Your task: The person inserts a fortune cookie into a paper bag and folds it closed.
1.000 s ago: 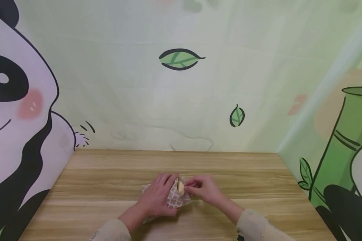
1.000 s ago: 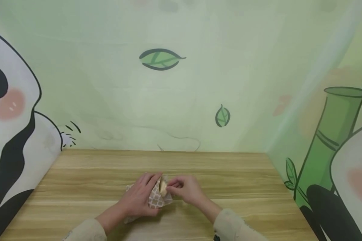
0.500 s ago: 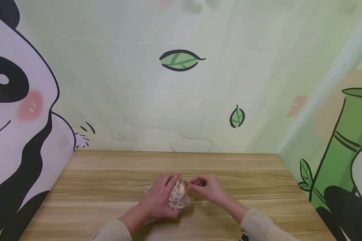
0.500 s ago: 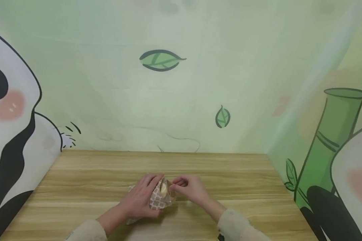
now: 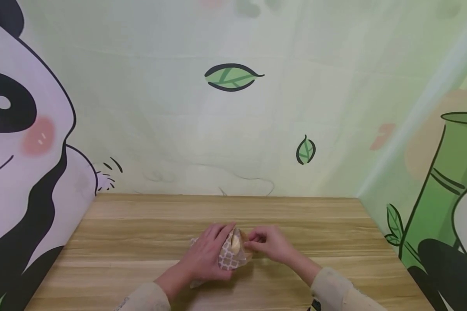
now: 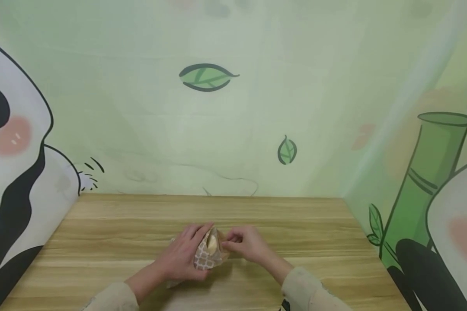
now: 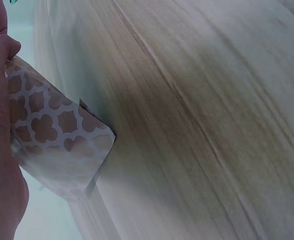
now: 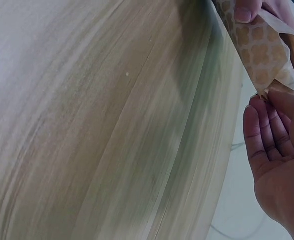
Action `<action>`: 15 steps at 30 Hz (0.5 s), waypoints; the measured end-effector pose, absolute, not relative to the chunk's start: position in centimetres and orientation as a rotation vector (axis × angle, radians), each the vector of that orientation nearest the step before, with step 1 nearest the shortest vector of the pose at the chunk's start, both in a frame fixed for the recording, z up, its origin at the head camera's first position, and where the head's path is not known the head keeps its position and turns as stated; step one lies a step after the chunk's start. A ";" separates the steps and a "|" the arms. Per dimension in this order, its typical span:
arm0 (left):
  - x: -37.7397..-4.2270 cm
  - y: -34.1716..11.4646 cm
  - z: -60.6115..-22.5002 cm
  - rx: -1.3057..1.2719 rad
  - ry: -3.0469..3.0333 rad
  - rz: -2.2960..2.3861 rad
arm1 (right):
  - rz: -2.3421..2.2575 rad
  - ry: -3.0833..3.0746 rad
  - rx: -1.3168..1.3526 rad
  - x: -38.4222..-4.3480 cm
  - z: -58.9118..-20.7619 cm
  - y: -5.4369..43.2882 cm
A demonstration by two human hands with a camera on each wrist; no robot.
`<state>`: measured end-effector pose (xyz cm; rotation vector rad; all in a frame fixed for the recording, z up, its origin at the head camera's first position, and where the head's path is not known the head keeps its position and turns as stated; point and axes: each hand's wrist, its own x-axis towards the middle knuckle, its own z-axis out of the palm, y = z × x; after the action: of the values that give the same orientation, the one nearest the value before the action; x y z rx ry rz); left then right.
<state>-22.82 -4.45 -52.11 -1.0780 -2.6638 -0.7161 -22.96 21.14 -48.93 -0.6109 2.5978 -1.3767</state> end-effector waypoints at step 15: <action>-22.9 -4.9 -52.0 -1.073 -2.730 -0.748 | -1.507 2.489 -0.510 -22.3 -48.2 21.0</action>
<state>-22.89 -4.91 -51.98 -1.0733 -2.7301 -0.7482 -22.30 20.96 -48.17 -0.5096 2.4887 -1.5066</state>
